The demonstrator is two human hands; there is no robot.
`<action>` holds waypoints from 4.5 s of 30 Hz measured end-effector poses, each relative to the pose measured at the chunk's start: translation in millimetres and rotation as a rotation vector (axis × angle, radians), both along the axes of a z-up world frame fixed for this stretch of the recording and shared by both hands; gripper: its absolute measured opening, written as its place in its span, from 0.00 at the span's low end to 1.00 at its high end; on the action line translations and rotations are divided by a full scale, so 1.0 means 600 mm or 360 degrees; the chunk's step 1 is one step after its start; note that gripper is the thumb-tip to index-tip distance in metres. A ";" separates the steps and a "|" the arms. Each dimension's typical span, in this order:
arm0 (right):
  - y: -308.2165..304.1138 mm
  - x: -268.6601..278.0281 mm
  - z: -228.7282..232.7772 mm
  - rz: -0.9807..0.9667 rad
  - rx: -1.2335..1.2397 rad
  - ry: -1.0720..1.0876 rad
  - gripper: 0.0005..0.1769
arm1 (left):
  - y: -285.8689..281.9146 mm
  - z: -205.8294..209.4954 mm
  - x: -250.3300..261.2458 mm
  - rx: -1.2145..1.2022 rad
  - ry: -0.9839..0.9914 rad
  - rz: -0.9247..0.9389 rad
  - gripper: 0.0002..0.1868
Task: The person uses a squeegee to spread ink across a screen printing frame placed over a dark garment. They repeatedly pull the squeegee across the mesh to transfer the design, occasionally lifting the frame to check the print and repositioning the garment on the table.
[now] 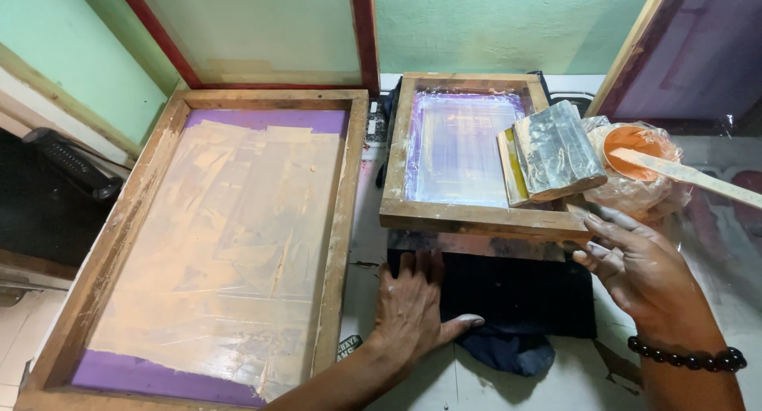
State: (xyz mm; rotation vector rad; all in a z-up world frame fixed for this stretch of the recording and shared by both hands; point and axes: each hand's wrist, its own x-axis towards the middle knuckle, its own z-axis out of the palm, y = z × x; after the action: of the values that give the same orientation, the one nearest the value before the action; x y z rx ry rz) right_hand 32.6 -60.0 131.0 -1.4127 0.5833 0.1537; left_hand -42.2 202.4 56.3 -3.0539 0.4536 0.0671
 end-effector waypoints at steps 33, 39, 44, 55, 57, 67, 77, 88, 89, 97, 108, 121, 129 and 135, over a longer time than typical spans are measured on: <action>-0.022 0.038 0.010 -0.0114 -0.0034 -0.0020 0.15 | 0.011 -0.029 0.003 -0.0023 -0.0169 -0.0039 0.61; -0.006 0.036 0.063 -0.0059 -0.0065 0.0066 0.16 | 0.012 -0.028 0.002 -0.0095 -0.0296 -0.0065 0.59; -0.001 0.043 0.087 0.0015 -0.0088 0.0101 0.17 | 0.014 -0.029 -0.004 -0.0147 -0.0346 -0.0067 0.58; -0.020 0.041 0.043 -0.0036 -0.0010 0.0036 0.15 | -0.037 0.068 0.012 0.0223 0.0597 0.0005 0.51; -0.022 0.042 0.032 -0.0028 -0.0010 0.0007 0.15 | -0.079 0.063 -0.001 -0.0058 0.0275 -0.0148 0.39; -0.010 0.036 0.042 -0.0063 -0.0027 0.0044 0.18 | -0.317 -0.142 0.015 -0.0272 -0.0426 -0.0370 0.56; -0.033 0.050 0.024 -0.0009 -0.0001 0.0016 0.15 | -0.344 -0.175 0.017 -0.0087 -0.0433 -0.0348 0.32; -0.019 0.044 0.049 -0.0026 -0.0032 0.0039 0.15 | -0.348 -0.156 0.016 -0.0312 -0.0479 -0.0321 0.50; -0.019 0.041 0.043 -0.0017 -0.0030 0.0032 0.15 | -0.351 -0.169 0.016 -0.0307 -0.0487 -0.0313 0.50; -0.037 0.014 -0.040 0.0056 0.0124 0.0018 0.27 | -0.283 -0.136 -0.062 -0.1053 -0.0693 -0.0597 0.12; 0.002 -0.032 0.032 0.0136 -0.0043 0.0256 0.25 | -0.094 0.171 -0.026 -0.0731 0.1676 -0.0244 0.38; 0.024 0.122 -0.006 0.0555 -0.2060 -0.0231 0.34 | 0.091 0.134 0.216 -0.1270 -0.0537 -0.0026 0.17; 0.049 0.146 -0.011 0.0529 -0.1699 -0.0068 0.31 | 0.100 -0.034 0.333 -0.0905 -0.0614 -0.0185 0.21; 0.050 0.190 0.015 0.0478 -0.0403 0.0002 0.14 | 0.098 0.025 0.307 -0.0918 -0.0538 -0.0183 0.18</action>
State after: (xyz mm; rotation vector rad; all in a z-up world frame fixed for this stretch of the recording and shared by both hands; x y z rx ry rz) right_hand 146.5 -30.0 140.1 -1.7432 0.3975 0.3291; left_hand 142.0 261.2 71.3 -3.4615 0.7256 -0.6897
